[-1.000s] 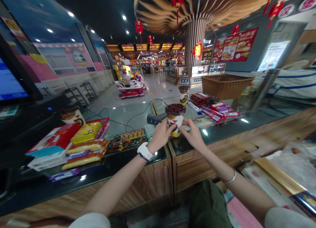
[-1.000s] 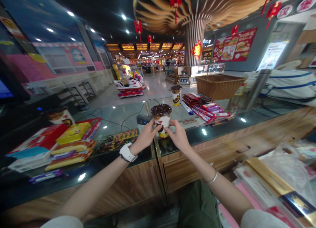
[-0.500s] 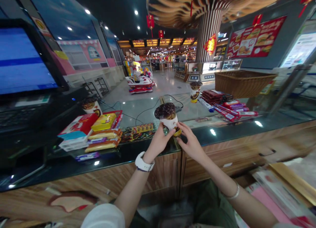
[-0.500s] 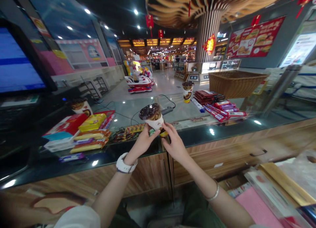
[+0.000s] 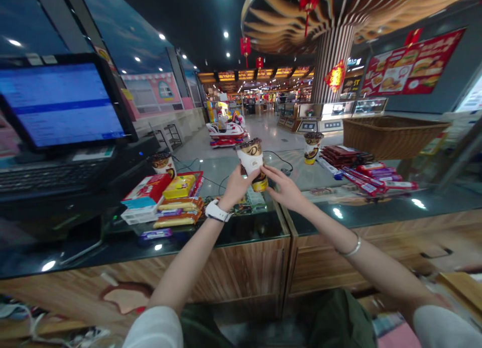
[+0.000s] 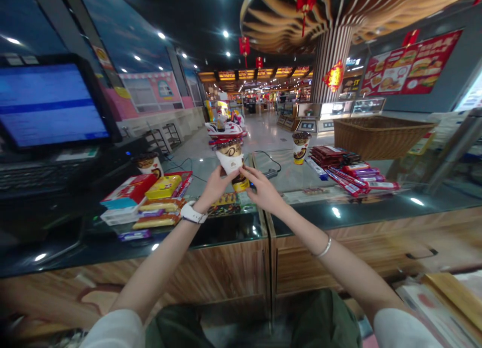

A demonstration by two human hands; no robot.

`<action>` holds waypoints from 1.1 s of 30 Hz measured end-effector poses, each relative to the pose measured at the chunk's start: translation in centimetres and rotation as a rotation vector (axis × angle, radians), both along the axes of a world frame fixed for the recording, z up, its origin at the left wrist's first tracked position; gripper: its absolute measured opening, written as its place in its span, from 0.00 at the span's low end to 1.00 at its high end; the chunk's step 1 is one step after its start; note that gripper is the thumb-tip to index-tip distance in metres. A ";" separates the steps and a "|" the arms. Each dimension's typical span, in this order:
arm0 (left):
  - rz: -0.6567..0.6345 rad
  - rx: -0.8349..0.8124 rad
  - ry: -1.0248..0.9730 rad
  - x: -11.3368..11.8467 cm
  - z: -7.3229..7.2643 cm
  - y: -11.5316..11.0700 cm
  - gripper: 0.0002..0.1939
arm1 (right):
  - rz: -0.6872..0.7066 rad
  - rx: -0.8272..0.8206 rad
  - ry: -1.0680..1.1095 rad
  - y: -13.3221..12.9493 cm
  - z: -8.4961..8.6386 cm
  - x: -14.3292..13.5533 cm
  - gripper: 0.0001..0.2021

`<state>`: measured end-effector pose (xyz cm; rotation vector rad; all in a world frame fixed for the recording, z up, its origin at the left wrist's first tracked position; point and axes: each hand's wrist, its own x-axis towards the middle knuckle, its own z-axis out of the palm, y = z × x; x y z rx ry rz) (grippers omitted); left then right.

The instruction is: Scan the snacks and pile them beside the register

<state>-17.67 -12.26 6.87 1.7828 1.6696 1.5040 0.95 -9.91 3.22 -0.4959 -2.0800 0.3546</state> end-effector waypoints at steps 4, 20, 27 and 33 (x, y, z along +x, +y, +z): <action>0.002 0.069 -0.100 -1.5 0.7 3.7 0.20 | 0.034 0.055 0.008 3.6 1.5 -1.9 0.35; -0.051 0.001 -0.345 -2.9 -1.7 4.6 0.16 | 0.076 -0.143 0.127 5.6 -1.2 -5.5 0.42; -0.147 -0.045 -0.322 -2.0 -1.4 4.1 0.17 | -0.126 -0.189 0.233 5.5 -1.2 -5.5 0.34; 0.244 0.331 -0.166 -3.3 -0.8 3.8 0.32 | -0.273 -0.039 0.290 6.5 -0.4 -3.8 0.29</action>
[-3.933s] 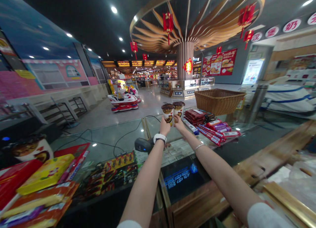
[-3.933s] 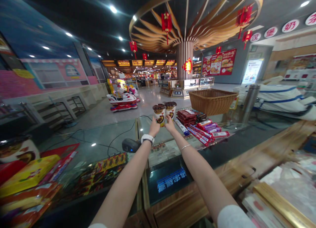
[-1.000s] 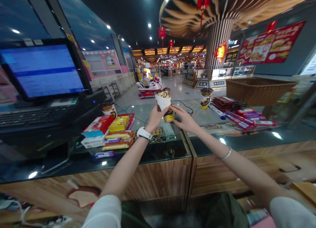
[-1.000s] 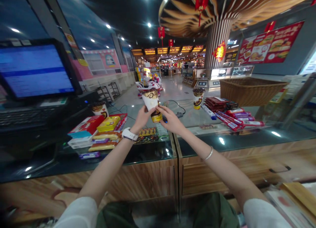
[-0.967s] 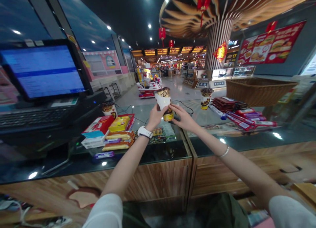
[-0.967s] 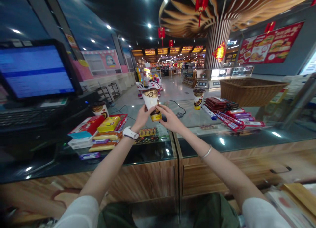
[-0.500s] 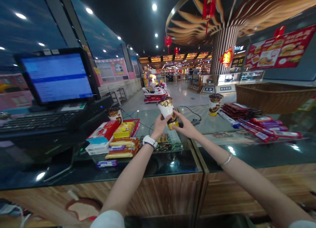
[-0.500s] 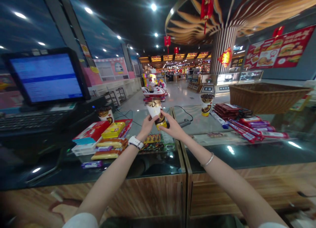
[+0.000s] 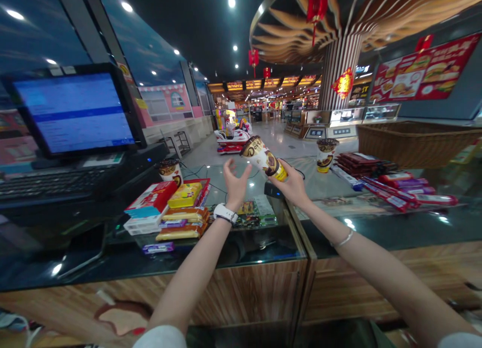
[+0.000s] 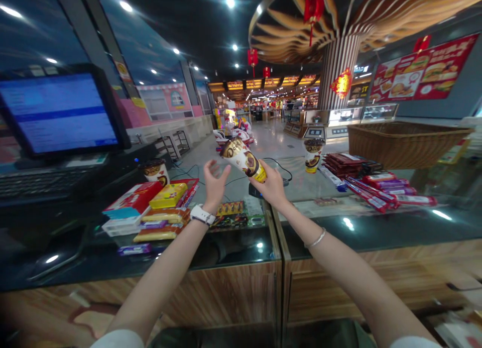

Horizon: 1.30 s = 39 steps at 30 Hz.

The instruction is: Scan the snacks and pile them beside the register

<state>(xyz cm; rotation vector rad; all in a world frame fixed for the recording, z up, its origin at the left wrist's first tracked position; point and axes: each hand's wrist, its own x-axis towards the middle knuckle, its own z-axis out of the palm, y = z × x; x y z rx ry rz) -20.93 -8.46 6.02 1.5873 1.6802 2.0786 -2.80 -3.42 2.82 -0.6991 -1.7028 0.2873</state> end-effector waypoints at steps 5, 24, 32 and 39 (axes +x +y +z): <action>0.149 0.120 0.620 -1.0 1.0 -1.6 0.36 | -0.094 0.158 -0.182 0.9 0.2 1.2 0.28; 0.208 -0.035 1.114 -1.2 -0.3 -1.3 0.27 | -0.041 0.319 -0.331 2.2 -0.7 1.2 0.31; 0.212 -0.007 1.124 -2.0 -0.8 -0.7 0.28 | 0.107 0.248 -0.256 2.7 -0.7 1.2 0.29; 0.204 -0.014 1.151 -2.0 -0.9 -0.8 0.27 | 0.081 0.235 -0.288 2.4 -0.6 1.4 0.26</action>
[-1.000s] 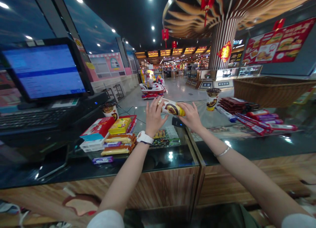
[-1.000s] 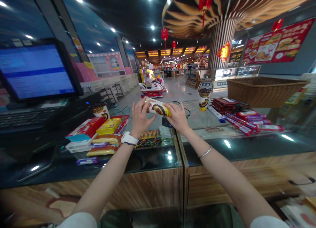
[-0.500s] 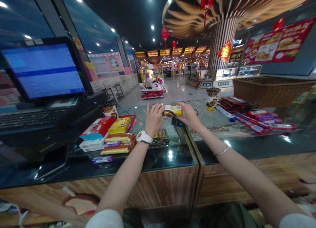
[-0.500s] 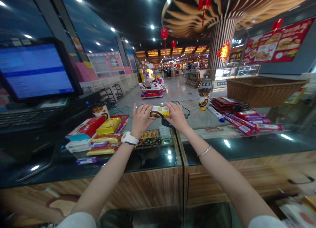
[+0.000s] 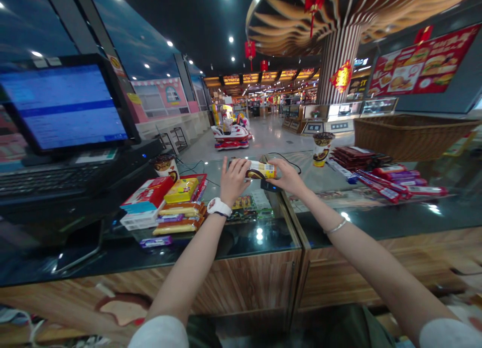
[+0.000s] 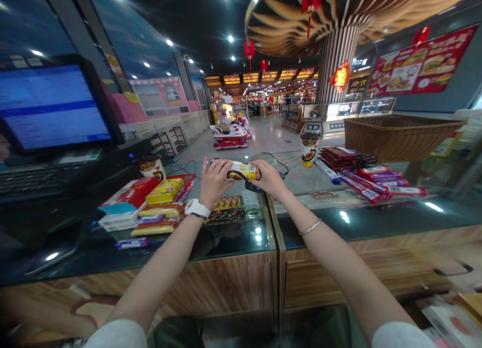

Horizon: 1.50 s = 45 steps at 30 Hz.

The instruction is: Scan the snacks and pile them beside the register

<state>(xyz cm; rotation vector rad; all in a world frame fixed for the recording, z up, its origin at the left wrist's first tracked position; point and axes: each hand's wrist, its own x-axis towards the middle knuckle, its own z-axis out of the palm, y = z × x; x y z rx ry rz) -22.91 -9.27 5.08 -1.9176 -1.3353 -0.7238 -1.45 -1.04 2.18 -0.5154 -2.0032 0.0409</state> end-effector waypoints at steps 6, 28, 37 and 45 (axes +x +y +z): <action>-0.010 0.038 -0.025 1.1 -0.2 -0.2 0.28 | -0.142 0.033 0.062 -2.5 0.4 -0.9 0.22; -0.157 -0.093 0.062 1.6 0.8 -0.9 0.27 | 0.078 0.072 -0.144 -0.5 1.1 0.2 0.34; -0.216 -0.093 0.031 2.2 0.7 -1.1 0.25 | -0.026 0.135 -0.160 -0.6 0.8 0.5 0.30; -0.212 -0.062 -0.155 2.1 0.6 -0.6 0.33 | -0.214 0.145 -0.062 -0.5 0.9 0.9 0.31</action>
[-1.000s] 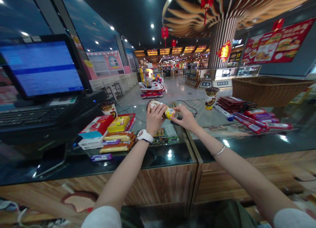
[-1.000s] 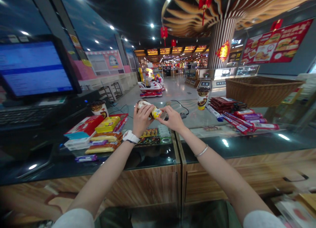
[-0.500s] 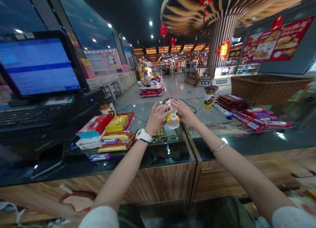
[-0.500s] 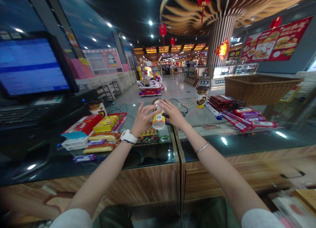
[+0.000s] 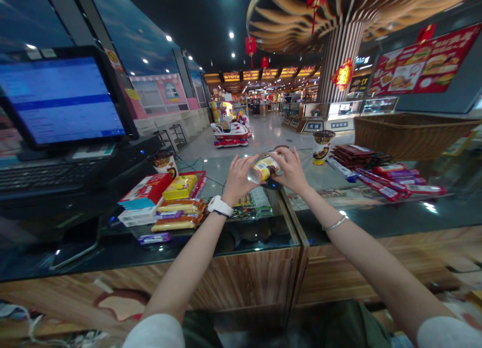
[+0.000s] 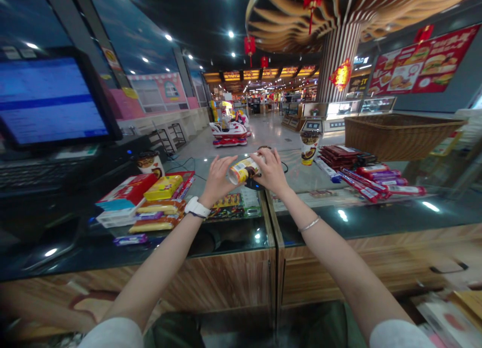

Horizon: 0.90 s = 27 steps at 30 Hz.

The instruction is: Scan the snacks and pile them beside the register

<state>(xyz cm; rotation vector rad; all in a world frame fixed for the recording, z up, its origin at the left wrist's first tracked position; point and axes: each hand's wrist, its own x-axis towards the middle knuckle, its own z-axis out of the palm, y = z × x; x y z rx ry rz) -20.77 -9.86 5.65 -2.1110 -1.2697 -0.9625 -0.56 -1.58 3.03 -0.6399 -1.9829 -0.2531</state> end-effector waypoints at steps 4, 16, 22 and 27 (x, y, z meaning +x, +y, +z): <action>-0.035 -0.027 -0.066 0.4 -0.3 0.1 0.34 | -0.047 0.005 0.008 0.0 -0.2 0.0 0.31; 0.036 -0.001 -0.117 0.0 -0.6 0.5 0.26 | -0.069 0.013 -0.043 -1.2 -0.1 -0.7 0.27; 0.020 -0.003 -0.084 -0.3 -0.4 0.4 0.26 | -0.064 0.023 -0.080 -1.4 0.0 -0.7 0.27; 0.048 -0.008 -0.016 -0.4 -0.7 0.4 0.26 | -0.070 0.039 -0.068 -1.4 -0.3 -0.7 0.26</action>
